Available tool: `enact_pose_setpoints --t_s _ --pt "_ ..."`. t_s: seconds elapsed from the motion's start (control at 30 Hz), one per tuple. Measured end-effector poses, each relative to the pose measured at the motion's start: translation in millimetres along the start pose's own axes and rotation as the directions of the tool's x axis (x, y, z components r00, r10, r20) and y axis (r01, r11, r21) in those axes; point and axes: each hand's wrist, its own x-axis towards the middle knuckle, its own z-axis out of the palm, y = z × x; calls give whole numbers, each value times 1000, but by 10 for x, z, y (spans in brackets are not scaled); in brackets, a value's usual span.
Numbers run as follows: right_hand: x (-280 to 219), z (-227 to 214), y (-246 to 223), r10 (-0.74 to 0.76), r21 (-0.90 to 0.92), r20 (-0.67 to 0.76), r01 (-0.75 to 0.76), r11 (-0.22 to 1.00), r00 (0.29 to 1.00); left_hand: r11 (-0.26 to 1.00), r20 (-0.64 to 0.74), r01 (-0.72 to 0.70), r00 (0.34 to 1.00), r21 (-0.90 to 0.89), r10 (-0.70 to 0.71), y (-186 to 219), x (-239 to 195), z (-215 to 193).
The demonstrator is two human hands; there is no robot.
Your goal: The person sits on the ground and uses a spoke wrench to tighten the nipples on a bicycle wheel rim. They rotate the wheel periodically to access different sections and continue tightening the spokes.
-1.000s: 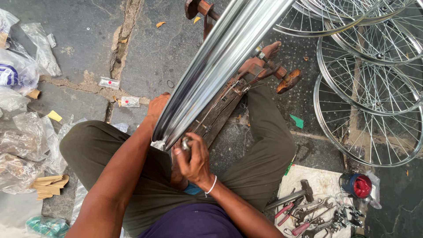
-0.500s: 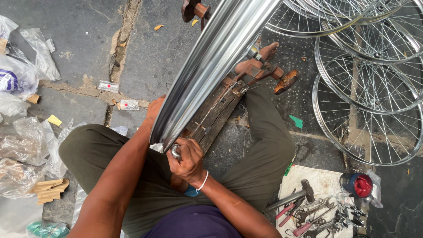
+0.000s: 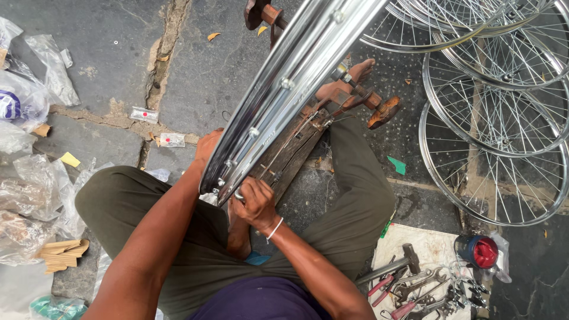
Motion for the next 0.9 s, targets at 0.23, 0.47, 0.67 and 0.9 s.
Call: enact_pose_setpoints --t_s 0.23,0.47,0.67,0.9 --pt "252 -565 -812 166 179 -129 -142 974 978 987 -203 -158 968 -39 147 -378 122 353" --pt "518 -1040 -828 771 346 137 -760 551 622 999 -98 -30 995 -46 25 -10 44 -19" --pt "1083 -1624 -775 45 155 61 -54 986 997 604 -504 -334 854 -723 -131 905 -454 -1405" --pt "1827 -1912 -1103 -72 279 80 48 959 994 473 -746 -638 663 -607 -64 1568 -1964 -2168"
